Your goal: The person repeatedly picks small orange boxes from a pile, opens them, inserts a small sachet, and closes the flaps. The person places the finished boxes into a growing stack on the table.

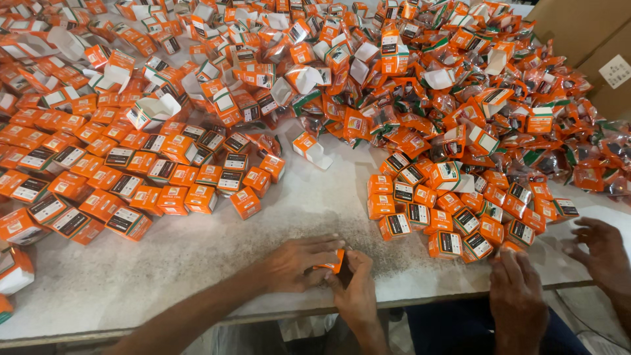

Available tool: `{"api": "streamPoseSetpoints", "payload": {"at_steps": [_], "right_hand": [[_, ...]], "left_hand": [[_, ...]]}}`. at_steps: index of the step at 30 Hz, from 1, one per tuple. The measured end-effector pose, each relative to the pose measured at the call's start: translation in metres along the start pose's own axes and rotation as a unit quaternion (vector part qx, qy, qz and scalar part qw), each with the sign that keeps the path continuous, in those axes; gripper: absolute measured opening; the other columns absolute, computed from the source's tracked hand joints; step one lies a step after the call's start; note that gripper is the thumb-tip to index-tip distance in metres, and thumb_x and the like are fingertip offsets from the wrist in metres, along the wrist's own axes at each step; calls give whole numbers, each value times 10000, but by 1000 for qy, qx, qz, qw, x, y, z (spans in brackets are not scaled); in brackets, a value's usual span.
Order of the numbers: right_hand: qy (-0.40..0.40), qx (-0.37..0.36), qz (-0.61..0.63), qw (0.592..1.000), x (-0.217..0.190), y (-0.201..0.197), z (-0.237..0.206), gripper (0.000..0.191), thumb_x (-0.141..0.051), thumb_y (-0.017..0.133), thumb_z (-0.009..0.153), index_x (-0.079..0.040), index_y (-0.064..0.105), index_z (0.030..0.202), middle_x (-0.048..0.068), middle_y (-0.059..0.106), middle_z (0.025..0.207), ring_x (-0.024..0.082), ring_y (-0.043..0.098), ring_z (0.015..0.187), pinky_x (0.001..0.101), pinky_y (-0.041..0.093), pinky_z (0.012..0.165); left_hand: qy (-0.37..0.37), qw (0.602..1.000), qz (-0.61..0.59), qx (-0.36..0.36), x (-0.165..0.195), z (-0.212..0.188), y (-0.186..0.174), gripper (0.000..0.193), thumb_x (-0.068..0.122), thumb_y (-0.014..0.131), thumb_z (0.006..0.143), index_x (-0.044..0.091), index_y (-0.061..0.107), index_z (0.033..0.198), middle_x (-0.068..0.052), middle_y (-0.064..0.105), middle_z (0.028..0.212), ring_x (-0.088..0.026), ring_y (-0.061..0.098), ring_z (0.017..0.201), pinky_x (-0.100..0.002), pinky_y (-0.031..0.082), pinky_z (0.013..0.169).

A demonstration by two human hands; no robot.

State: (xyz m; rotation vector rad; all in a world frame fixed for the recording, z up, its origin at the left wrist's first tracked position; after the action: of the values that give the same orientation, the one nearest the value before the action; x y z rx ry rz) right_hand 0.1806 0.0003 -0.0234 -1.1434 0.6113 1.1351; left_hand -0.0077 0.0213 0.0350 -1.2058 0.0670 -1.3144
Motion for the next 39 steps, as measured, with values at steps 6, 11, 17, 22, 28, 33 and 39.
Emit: {"api": "streamPoseSetpoints", "payload": {"at_steps": [6,11,17,22,28,33,39], "right_hand": [[-28,12,-27,999,-4,-2,3,637,-198,807,859,33,396,1288,275,657,1181,381,696,1131,443,547,958],[-15,4,-26,1000,-12,-2,5,637,-223,817,858,13,411,1287,247,698,1152,362,729,1106,421,567,936],[-13,2,37,999,-22,-2,7,849,-141,787,864,21,246,1498,290,598,1372,368,665,1227,429,561,995],[-61,15,-14,998,-31,0,9,976,-179,836,817,28,201,1529,263,607,1375,370,645,1247,446,509,1037],[-44,20,-47,998,-32,3,10,980,-242,845,810,49,224,1511,237,615,1375,362,635,1248,453,480,1053],[-16,13,-43,999,-30,0,10,944,-237,826,822,44,245,1512,220,624,1381,346,643,1251,439,495,1045],[1,23,-35,999,-26,-9,13,897,-217,783,869,45,256,1546,256,588,1421,365,622,1293,429,484,1055]], "left_hand": [[23,999,-22,14,-2,-3,-2,344,128,752,906,66,648,1228,-145,524,1561,-354,465,1491,-464,459,1190],[91,993,69,9,3,-7,-6,493,8,762,692,47,634,1166,-196,448,1598,-426,411,1500,-518,414,1216],[66,996,55,-20,3,1,-8,484,101,776,792,-2,548,1206,-238,476,1485,-458,482,1364,-523,432,1116],[0,955,267,132,-16,-19,-96,327,19,689,802,60,599,1114,-165,623,1340,-380,613,1267,-470,512,1067],[-88,866,433,232,-75,2,-177,165,78,728,833,35,662,978,-186,638,1252,-367,583,1224,-546,392,1050],[-3,912,395,113,-146,95,-124,691,-11,589,632,39,586,1321,-138,619,1360,-329,509,1311,-497,393,1073],[-124,904,404,62,-140,120,-73,549,207,711,841,24,543,1331,-168,692,1063,-364,660,1012,-525,514,823]]}}
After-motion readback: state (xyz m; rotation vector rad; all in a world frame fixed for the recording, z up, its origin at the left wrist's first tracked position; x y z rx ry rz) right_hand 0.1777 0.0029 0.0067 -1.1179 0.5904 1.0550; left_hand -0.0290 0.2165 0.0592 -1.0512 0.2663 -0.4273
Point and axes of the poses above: each hand's wrist, its own z-axis towards the middle knuckle, its own y-axis out of the palm, x = y × z, the point moved 3 cm from there along z, towards the middle knuckle
